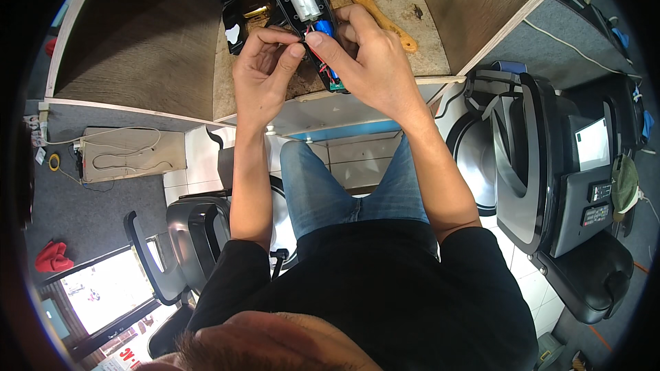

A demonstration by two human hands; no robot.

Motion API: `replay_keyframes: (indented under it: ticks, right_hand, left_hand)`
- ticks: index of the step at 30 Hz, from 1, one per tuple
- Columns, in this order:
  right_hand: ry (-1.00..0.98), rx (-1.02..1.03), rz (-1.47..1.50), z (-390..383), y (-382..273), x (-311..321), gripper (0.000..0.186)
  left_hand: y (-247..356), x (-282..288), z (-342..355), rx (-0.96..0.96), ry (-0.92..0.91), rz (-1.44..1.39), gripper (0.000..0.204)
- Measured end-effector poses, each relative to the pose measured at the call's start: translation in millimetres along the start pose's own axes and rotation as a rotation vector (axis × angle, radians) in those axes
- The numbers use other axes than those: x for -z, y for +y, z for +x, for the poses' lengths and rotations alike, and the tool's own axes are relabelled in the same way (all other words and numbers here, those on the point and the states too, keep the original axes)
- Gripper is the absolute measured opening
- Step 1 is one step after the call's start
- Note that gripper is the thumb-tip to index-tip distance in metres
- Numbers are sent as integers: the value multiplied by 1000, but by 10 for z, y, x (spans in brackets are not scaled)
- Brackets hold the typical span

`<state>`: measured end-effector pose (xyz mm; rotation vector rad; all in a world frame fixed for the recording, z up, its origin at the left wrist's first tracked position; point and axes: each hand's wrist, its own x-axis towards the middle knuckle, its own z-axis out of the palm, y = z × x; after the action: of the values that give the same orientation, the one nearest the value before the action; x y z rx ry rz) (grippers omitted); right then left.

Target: The person disassembles the housing of a hair clipper, handles the internal battery and motor components, and uses a screwdriver to reattach a screw to the casing.

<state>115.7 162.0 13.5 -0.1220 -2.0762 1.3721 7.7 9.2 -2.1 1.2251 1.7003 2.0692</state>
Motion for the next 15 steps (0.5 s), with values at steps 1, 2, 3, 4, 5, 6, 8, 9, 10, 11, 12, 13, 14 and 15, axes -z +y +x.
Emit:
replay_keyframes:
  ticks: [1, 2, 3, 4, 5, 6, 8, 9, 10, 11, 12, 13, 14, 15]
  right_hand:
    - [0, 2, -7, 1, -4, 1, 44]
    - [0, 4, -14, 1, -7, 3, 44]
    - [0, 4, -14, 1, -7, 2, 44]
    - [2, 7, -13, 1, -6, 1, 44]
    - [5, 11, -12, 2, -4, 0, 44]
    - [5, 11, -12, 2, -1, -1, 44]
    - [3, 14, -11, 2, 6, -1, 44]
    - [3, 14, -11, 2, 5, 1, 44]
    - [-4, 1, -5, 2, 2, 3, 44]
    - [-12, -13, 0, 2, -2, 6, 44]
    - [-12, -13, 0, 1, -10, 9, 44]
    - [-12, -12, -4, 0, -20, 12, 45]
    - [-11, -10, -8, -1, -25, 13, 45]
    - [-11, -10, -8, -1, -22, 12, 45]
  left_hand:
    - [-1, 2, 0, -1, 2, 4, 14]
    - [0, 1, 0, -1, 2, 4, 14]
    - [4, -2, 0, -2, 3, 6, 14]
    - [6, -3, -1, -3, 3, 7, 14]
    - [3, -3, 0, -3, 3, 7, 14]
    - [-1, -3, 1, -4, 7, 9, 16]
    - [2, -4, 0, -5, 12, 11, 17]
    - [11, -8, -2, 3, 10, 8, 15]
    - [16, -9, -3, 10, 8, 4, 14]
    - [15, -9, -3, 10, 8, 4, 14]
    - [13, -7, -3, 8, 7, 2, 14]
    - [11, -7, -3, 6, 6, 1, 14]
    - [9, -7, -2, 6, 6, 1, 14]
    - [6, -7, -1, 2, 7, 5, 14]
